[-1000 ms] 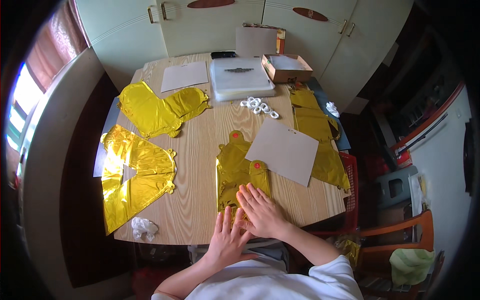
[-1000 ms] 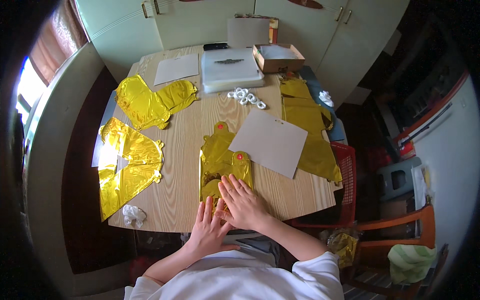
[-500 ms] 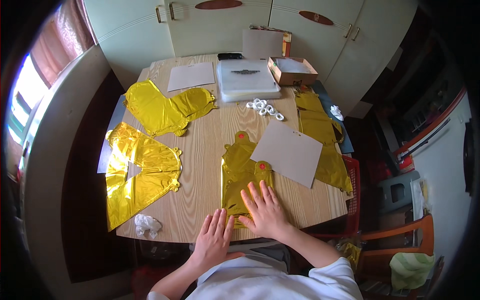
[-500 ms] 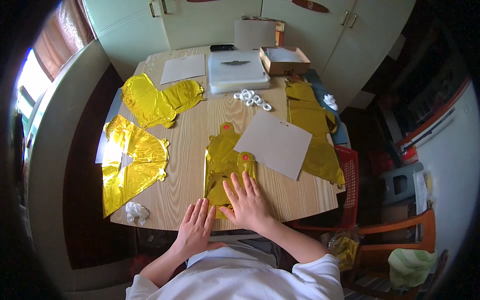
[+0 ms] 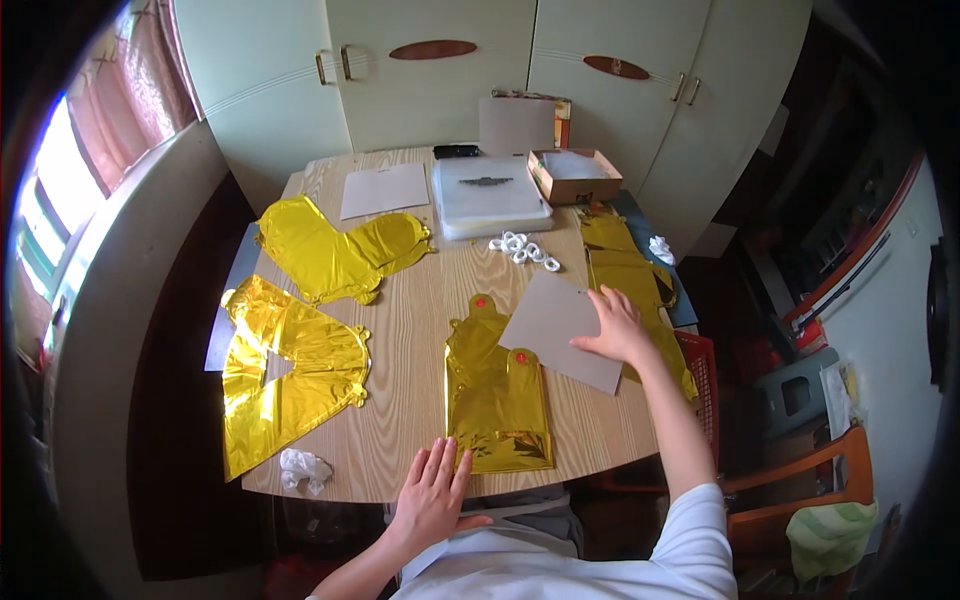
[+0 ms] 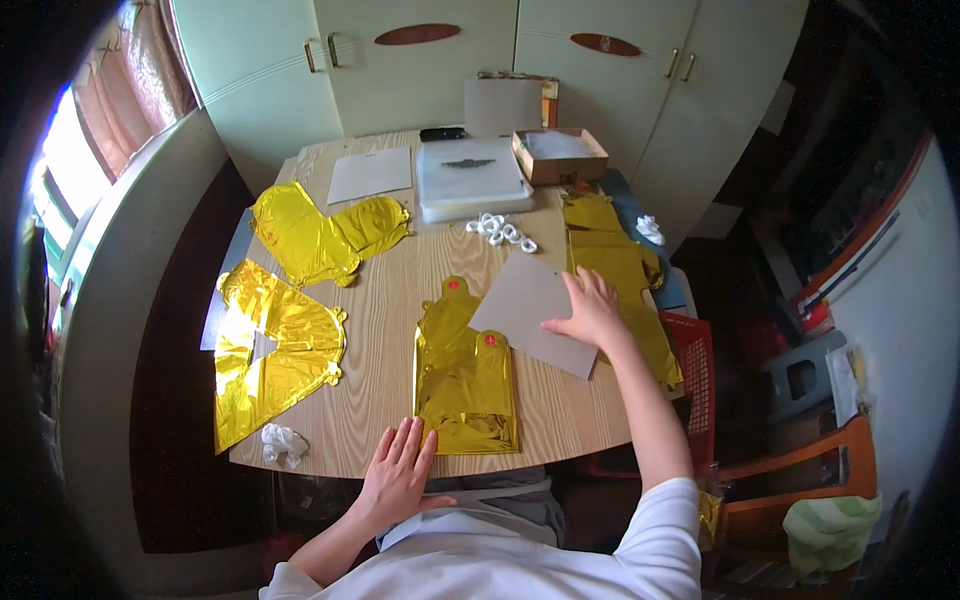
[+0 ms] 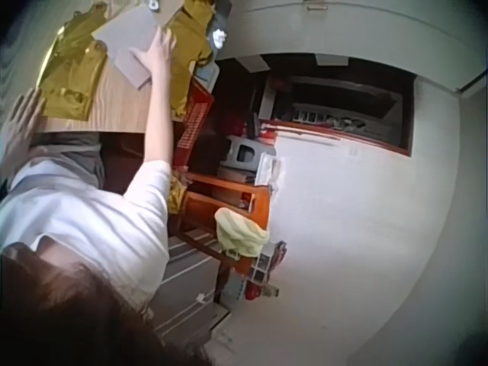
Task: Folding gold foil balloons and placing them against cardboard inserts for packaging.
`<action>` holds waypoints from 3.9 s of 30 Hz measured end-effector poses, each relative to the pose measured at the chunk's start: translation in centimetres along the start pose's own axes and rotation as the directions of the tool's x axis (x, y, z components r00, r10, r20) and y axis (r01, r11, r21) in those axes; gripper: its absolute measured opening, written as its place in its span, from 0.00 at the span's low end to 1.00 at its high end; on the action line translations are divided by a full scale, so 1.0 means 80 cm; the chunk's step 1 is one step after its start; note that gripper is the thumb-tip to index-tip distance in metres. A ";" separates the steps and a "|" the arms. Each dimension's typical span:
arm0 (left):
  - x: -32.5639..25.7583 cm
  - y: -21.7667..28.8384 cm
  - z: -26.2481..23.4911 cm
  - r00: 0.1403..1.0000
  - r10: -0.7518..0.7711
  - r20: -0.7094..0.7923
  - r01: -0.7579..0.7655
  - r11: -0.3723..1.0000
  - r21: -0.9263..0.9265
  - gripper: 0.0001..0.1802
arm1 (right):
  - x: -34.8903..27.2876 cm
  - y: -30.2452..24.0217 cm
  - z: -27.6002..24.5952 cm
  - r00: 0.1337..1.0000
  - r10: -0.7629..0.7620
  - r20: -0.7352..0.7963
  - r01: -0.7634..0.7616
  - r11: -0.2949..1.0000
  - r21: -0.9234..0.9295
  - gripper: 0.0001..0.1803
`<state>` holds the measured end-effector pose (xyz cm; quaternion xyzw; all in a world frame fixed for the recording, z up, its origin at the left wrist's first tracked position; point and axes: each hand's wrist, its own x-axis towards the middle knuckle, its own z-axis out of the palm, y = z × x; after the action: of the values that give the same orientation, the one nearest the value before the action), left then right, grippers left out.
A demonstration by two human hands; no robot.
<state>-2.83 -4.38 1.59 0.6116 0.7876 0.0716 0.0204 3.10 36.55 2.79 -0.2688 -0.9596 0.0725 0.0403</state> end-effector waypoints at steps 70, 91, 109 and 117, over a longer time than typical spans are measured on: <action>0.090 0.030 0.007 0.995 -0.051 -0.088 0.040 0.992 -0.116 0.43 | -0.028 -0.077 0.056 0.925 -0.369 -0.092 0.375 0.845 0.382 0.24; 0.089 0.031 0.004 0.998 -0.052 -0.045 0.048 0.996 -0.078 0.42 | 0.061 -0.098 0.047 0.942 -0.071 0.328 -0.140 0.806 0.575 0.37; 0.088 0.031 0.006 0.996 -0.052 -0.071 0.046 0.995 -0.088 0.43 | 0.016 -0.105 0.018 0.933 -0.271 0.238 0.109 0.841 0.530 0.42; 0.085 0.036 0.007 0.996 -0.043 -0.083 0.035 0.995 -0.089 0.43 | 0.013 -0.116 0.005 0.931 -0.205 0.301 0.046 0.886 0.462 0.30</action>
<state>-1.67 2.95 1.77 0.5911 0.7956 0.1317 0.0151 -2.59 29.18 3.93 -0.1720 -0.9247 0.3339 -0.0615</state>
